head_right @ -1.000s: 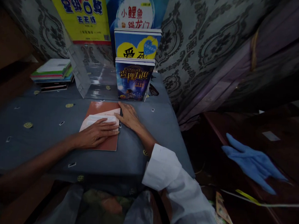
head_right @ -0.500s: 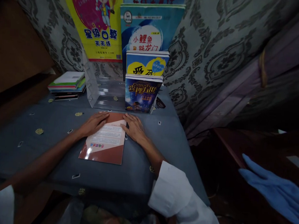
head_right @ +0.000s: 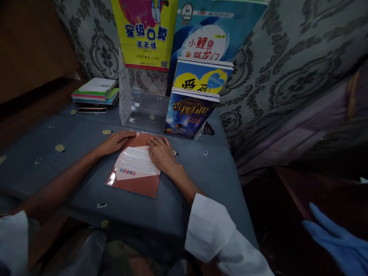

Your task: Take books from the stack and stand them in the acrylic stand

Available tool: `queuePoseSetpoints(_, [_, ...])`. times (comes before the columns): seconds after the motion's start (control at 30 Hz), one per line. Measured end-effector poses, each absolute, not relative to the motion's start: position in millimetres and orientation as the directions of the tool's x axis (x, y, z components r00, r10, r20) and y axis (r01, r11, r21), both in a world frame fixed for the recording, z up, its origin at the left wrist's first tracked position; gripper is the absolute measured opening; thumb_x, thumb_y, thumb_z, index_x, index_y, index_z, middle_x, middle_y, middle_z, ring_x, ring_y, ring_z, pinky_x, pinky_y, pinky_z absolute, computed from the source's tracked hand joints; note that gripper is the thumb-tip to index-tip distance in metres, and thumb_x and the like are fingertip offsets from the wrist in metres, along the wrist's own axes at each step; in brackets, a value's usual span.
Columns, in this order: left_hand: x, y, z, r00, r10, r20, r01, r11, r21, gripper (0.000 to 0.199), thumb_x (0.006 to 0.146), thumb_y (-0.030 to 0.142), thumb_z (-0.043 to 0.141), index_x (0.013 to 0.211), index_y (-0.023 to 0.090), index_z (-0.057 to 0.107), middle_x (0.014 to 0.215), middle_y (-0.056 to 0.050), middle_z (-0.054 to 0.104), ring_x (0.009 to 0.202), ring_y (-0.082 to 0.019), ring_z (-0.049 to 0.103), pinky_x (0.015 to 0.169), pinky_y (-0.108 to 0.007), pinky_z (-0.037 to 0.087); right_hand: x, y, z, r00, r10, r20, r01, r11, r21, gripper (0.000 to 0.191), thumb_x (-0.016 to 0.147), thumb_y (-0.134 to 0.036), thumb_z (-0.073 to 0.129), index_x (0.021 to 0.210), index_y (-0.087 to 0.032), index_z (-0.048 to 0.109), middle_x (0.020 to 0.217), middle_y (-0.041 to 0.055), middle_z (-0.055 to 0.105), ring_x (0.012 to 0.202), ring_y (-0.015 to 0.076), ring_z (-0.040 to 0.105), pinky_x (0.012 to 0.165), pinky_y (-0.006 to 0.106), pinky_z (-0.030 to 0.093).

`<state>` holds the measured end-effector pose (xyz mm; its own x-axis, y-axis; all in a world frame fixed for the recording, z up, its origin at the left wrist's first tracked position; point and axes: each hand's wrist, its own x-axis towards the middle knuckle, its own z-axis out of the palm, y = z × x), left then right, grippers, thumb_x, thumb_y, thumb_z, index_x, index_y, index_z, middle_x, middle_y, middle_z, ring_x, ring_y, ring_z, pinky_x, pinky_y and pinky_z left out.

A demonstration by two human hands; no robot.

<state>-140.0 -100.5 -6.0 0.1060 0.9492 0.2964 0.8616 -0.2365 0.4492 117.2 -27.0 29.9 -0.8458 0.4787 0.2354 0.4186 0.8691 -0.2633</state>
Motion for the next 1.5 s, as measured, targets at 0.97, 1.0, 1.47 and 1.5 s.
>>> queuePoseSetpoints(0.97, [-134.1, -107.6, 1.1, 0.138, 0.945, 0.295, 0.869, -0.258, 0.422, 0.047, 0.099, 0.032, 0.035, 0.133, 0.014, 0.062, 0.14, -0.011, 0.061, 0.136, -0.023, 0.053, 0.114, -0.045, 0.041, 125.9, -123.7, 10.6, -0.97, 0.046, 0.238, -0.09, 0.843, -0.531, 0.045, 0.099, -0.027, 0.051, 0.144, -0.028, 0.054, 0.151, -0.0018, 0.052, 0.145, 0.0184, 0.041, 0.125, 0.033, 0.031])
queuePoseSetpoints(1.0, [-133.7, -108.0, 1.4, 0.14, 0.945, 0.297, 0.868, -0.261, 0.422, 0.047, 0.099, 0.032, 0.035, 0.133, 0.014, 0.062, 0.141, -0.012, 0.061, 0.136, -0.023, 0.053, 0.114, -0.045, 0.041, 128.6, -117.3, 6.3, -0.967, 0.088, 0.24, -0.059, 0.836, -0.545, 0.044, 0.099, -0.03, 0.053, 0.143, -0.028, 0.056, 0.149, -0.0012, 0.054, 0.144, 0.0202, 0.043, 0.124, 0.035, 0.034])
queuePoseSetpoints(1.47, [-124.2, -113.4, 15.0, 0.122, 0.982, 0.142, 0.928, -0.164, 0.334, 0.062, 0.102, 0.051, 0.026, 0.148, 0.017, 0.048, 0.154, -0.01, 0.048, 0.146, -0.028, 0.038, 0.119, -0.051, 0.031, 150.9, 1.8, -2.8, -0.764, 0.6, 0.238, 0.424, 0.745, -0.515, 0.048, 0.102, -0.031, 0.037, 0.143, -0.015, 0.056, 0.152, 0.0124, 0.05, 0.144, 0.0276, 0.042, 0.122, 0.053, 0.031])
queuePoseSetpoints(1.5, [-122.6, -114.8, 15.3, 0.12, 0.987, 0.11, 0.939, -0.149, 0.312, 0.065, 0.102, 0.055, 0.026, 0.152, 0.016, 0.043, 0.157, -0.011, 0.042, 0.149, -0.029, 0.033, 0.12, -0.052, 0.027, 150.1, 0.5, -2.2, -0.76, 0.603, 0.242, 0.428, 0.745, -0.512, 0.048, 0.102, -0.031, 0.037, 0.142, -0.015, 0.056, 0.152, 0.0125, 0.05, 0.145, 0.0278, 0.042, 0.122, 0.053, 0.032])
